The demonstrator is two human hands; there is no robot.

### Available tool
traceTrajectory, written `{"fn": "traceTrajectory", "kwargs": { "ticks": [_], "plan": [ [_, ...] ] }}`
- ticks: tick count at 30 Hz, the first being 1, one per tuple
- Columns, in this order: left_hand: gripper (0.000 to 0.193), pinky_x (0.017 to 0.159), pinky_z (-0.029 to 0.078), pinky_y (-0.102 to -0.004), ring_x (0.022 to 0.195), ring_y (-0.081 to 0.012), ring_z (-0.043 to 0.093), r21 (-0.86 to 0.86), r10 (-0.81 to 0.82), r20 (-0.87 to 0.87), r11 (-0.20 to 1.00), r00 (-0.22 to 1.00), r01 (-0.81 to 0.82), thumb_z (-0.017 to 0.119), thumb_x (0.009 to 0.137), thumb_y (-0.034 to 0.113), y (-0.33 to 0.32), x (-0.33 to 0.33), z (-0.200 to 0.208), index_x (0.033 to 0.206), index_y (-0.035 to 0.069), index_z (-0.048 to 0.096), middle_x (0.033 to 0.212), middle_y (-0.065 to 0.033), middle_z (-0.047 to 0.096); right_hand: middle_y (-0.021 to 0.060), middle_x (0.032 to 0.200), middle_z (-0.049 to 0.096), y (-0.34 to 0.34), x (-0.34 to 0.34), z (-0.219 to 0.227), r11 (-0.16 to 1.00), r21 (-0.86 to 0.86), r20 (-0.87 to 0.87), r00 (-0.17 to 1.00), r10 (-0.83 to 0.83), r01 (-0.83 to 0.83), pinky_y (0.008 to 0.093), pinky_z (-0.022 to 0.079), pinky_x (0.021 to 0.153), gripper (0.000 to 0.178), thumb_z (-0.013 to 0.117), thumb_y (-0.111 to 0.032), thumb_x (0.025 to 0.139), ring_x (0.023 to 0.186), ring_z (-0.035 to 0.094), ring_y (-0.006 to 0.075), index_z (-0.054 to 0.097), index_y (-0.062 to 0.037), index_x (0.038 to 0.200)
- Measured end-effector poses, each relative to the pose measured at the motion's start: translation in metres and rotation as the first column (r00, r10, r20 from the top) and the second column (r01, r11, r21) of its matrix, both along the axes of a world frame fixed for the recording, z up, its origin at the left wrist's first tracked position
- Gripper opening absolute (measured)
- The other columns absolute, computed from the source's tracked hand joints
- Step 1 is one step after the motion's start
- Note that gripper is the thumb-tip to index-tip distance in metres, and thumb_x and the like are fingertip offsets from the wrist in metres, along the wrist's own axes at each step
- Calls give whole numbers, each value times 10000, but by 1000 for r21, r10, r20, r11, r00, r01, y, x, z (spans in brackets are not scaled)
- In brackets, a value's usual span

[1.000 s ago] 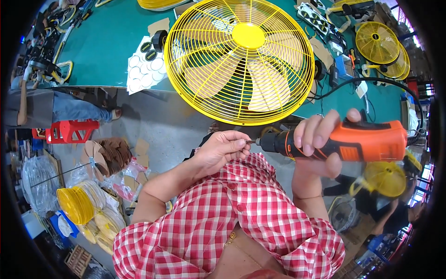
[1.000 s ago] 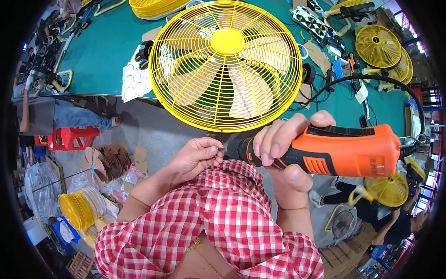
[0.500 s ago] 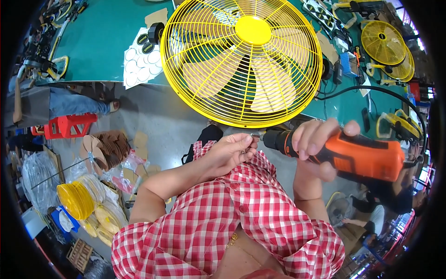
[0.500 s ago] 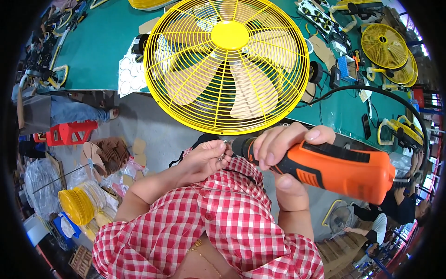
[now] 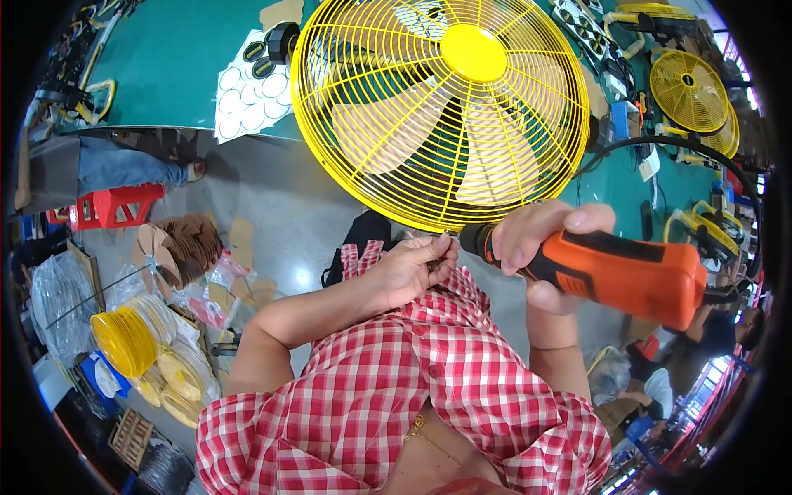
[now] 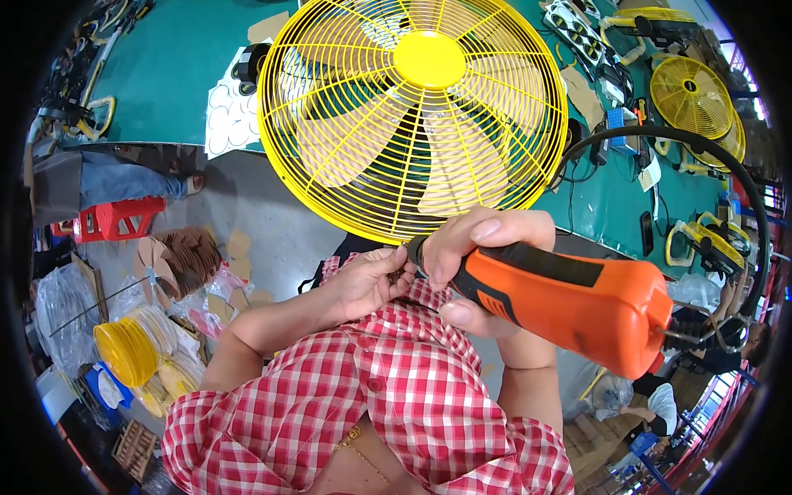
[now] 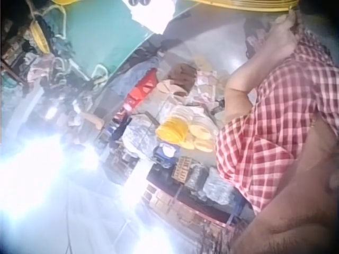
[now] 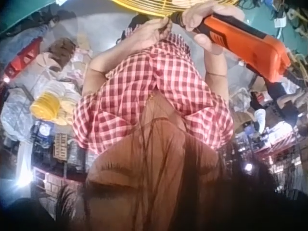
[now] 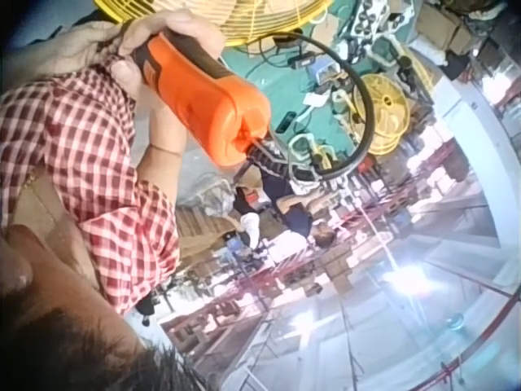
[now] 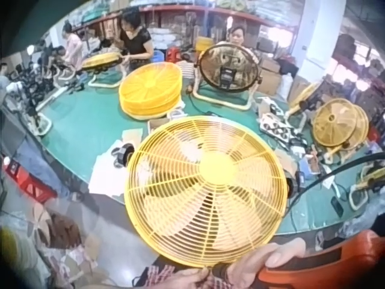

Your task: Assemble a yellow and black industrial floor fan by attaching the front grill, securing it with screws using a power drill, and applying a brand logo sticker.

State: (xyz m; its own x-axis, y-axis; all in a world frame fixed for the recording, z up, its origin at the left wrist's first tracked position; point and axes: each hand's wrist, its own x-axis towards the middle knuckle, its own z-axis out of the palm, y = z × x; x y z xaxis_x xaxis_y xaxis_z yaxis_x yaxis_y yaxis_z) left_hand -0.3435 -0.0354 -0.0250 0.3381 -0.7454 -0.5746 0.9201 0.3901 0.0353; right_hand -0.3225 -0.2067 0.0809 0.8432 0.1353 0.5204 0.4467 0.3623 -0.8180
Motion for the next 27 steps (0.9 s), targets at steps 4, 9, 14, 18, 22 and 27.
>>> {"fn": "traceTrajectory", "kwargs": {
  "ticks": [4,9,14,18,22,27],
  "plan": [
    [225,636,464,-201,687,-79,544,215,-114,301,975,947,50,597,856,233,13,5,-10,953,30,586,794,-7,578,81,700,523,1,3,1,996,-87,10,1000,6,-6,305,445,510,572,705,-134,689,545,520,183,358,-92,1143],
    [259,603,413,-208,656,-55,484,376,-198,521,927,831,-15,647,825,210,18,23,-5,1006,33,592,786,17,570,69,640,521,9,13,5,973,-223,-134,991,32,-62,273,445,514,551,729,-119,688,541,514,163,361,-67,1094],
    [223,590,401,-203,645,-56,477,294,-55,501,950,864,-110,657,814,182,12,18,-4,977,38,606,779,18,572,63,654,518,18,12,0,965,-260,-101,995,9,-36,256,432,491,474,614,12,696,537,503,150,367,-58,1095],
    [233,739,493,-269,855,-153,609,343,-91,473,935,876,-88,594,851,168,13,17,-3,1016,3,591,956,-73,628,56,630,532,13,21,-2,946,-266,-160,977,144,-183,253,445,492,403,625,2,678,535,526,151,446,-36,1037],
    [166,574,394,-208,621,-67,486,360,-77,424,929,902,-90,659,808,159,11,17,2,910,35,616,725,14,574,53,572,555,12,27,-15,918,-365,93,975,202,-155,252,437,433,315,661,-41,657,464,552,161,521,-33,939],
    [210,638,434,-206,674,-82,508,312,-161,367,949,916,41,567,876,217,16,16,-2,950,20,573,785,2,565,65,597,555,5,24,3,930,-248,-113,962,249,-270,262,433,461,443,674,-51,648,506,550,173,501,-42,1055]
  ]
}}
